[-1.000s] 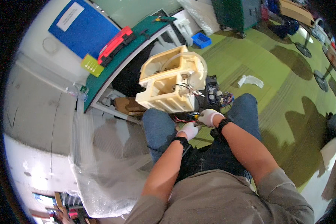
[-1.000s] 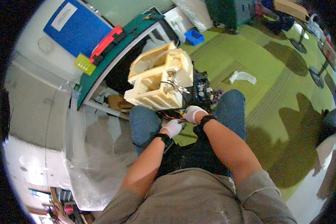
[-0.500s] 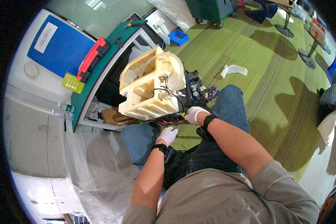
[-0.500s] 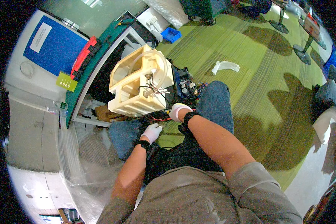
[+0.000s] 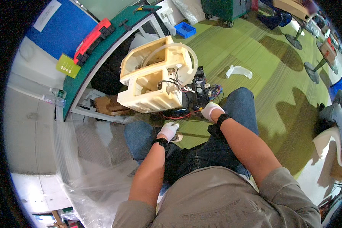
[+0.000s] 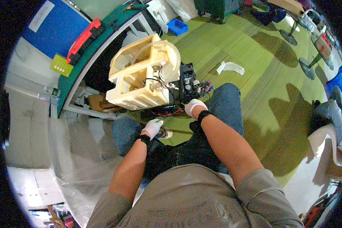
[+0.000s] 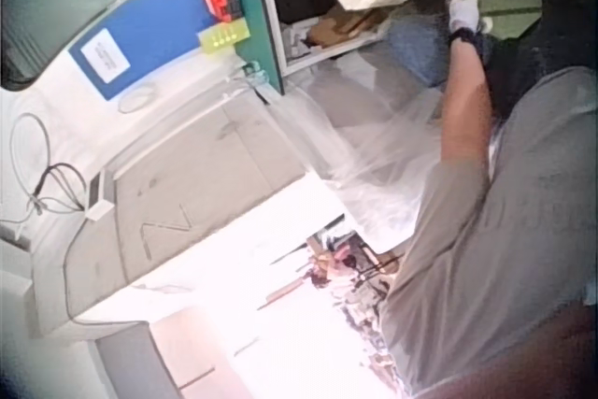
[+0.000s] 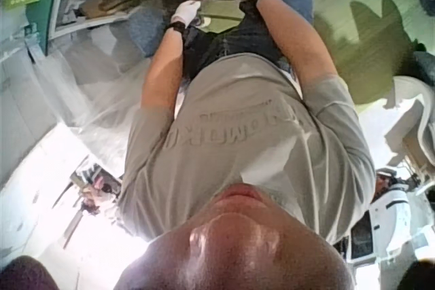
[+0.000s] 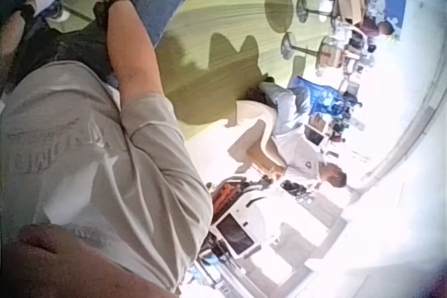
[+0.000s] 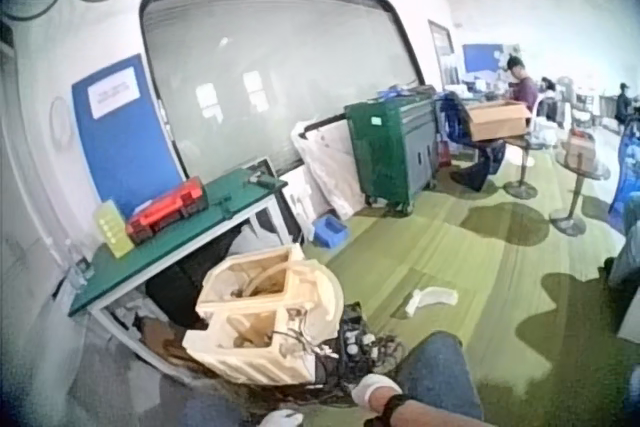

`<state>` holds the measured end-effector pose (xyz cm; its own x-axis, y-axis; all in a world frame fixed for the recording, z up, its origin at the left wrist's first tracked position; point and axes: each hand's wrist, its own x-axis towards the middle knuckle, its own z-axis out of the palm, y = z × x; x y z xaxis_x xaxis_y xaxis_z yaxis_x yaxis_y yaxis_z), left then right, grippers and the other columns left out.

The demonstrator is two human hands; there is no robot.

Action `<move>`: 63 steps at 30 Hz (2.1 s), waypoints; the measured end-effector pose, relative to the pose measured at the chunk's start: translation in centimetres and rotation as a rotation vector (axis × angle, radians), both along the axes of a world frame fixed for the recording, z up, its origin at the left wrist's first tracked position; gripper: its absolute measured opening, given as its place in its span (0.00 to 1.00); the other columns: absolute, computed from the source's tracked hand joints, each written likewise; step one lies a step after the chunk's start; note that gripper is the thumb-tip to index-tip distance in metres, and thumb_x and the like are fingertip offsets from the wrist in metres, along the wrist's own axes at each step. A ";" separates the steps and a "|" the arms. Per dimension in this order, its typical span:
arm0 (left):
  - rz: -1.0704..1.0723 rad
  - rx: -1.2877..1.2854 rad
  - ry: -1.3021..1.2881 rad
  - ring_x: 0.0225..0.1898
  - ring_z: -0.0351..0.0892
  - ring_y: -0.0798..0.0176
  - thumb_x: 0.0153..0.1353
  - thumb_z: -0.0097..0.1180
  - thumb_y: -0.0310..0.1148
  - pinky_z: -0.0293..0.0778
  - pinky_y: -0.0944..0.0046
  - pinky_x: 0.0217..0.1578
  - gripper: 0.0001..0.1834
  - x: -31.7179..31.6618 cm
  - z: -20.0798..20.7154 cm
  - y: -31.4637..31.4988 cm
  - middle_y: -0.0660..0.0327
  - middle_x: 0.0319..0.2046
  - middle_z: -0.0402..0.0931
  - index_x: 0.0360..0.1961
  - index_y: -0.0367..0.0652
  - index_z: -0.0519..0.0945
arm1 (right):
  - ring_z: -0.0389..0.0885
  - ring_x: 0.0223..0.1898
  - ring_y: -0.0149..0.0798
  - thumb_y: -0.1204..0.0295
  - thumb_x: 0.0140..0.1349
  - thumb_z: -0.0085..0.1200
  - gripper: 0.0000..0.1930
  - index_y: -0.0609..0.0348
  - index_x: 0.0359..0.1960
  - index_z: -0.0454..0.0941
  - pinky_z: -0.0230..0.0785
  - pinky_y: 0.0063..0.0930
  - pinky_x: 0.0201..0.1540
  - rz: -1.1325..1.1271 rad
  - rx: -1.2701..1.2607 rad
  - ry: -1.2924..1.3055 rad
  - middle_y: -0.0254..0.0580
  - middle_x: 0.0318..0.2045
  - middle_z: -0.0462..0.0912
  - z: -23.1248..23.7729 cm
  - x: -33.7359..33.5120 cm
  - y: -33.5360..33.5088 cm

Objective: Using a screwdriver to repair or disassemble a mechanical unit housed in plastic.

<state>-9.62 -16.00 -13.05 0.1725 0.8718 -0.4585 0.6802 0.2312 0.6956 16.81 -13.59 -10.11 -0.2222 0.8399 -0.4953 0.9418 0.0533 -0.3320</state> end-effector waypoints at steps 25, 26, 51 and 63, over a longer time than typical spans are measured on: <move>-0.064 -0.007 -0.261 0.39 0.78 0.47 0.59 0.51 0.43 0.71 0.57 0.41 0.19 2.2 -1.4 3.3 0.46 0.34 0.79 0.38 0.37 0.80 | 0.80 0.42 0.54 0.60 0.58 0.47 0.19 0.58 0.44 0.79 0.71 0.38 0.47 -0.570 0.174 0.197 0.55 0.38 0.81 -2.5 -1.8 0.5; -0.063 -0.014 -0.268 0.39 0.78 0.45 0.58 0.51 0.44 0.71 0.57 0.42 0.19 2.5 -1.6 3.5 0.45 0.35 0.79 0.38 0.37 0.80 | 0.80 0.41 0.54 0.59 0.58 0.47 0.19 0.58 0.44 0.79 0.72 0.38 0.46 -0.564 0.194 0.231 0.55 0.37 0.81 -2.8 -1.2 0.7; -0.011 -0.086 -0.286 0.28 0.76 0.66 0.60 0.50 0.44 0.72 0.65 0.32 0.21 2.5 -2.3 3.8 0.59 0.29 0.80 0.41 0.34 0.79 | 0.83 0.35 0.51 0.71 0.50 0.54 0.09 0.58 0.30 0.84 0.76 0.38 0.38 0.558 0.020 -0.346 0.50 0.33 0.83 2.4 -1.6 10.2; -0.087 -0.077 -0.280 0.37 0.77 0.56 0.58 0.50 0.44 0.71 0.62 0.40 0.22 3.3 -1.0 4.0 0.51 0.34 0.79 0.42 0.34 0.79 | 0.71 0.09 0.30 0.62 0.64 0.45 0.17 0.57 0.46 0.78 0.65 0.25 0.14 -0.665 -0.170 0.447 0.35 0.19 0.78 -1.1 -0.3 3.6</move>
<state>-6.37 -11.98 -14.05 0.3745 0.8128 -0.4462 0.4837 0.2393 0.8419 16.52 -9.97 -11.19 0.0888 0.7874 -0.6100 0.5356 -0.5541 -0.6372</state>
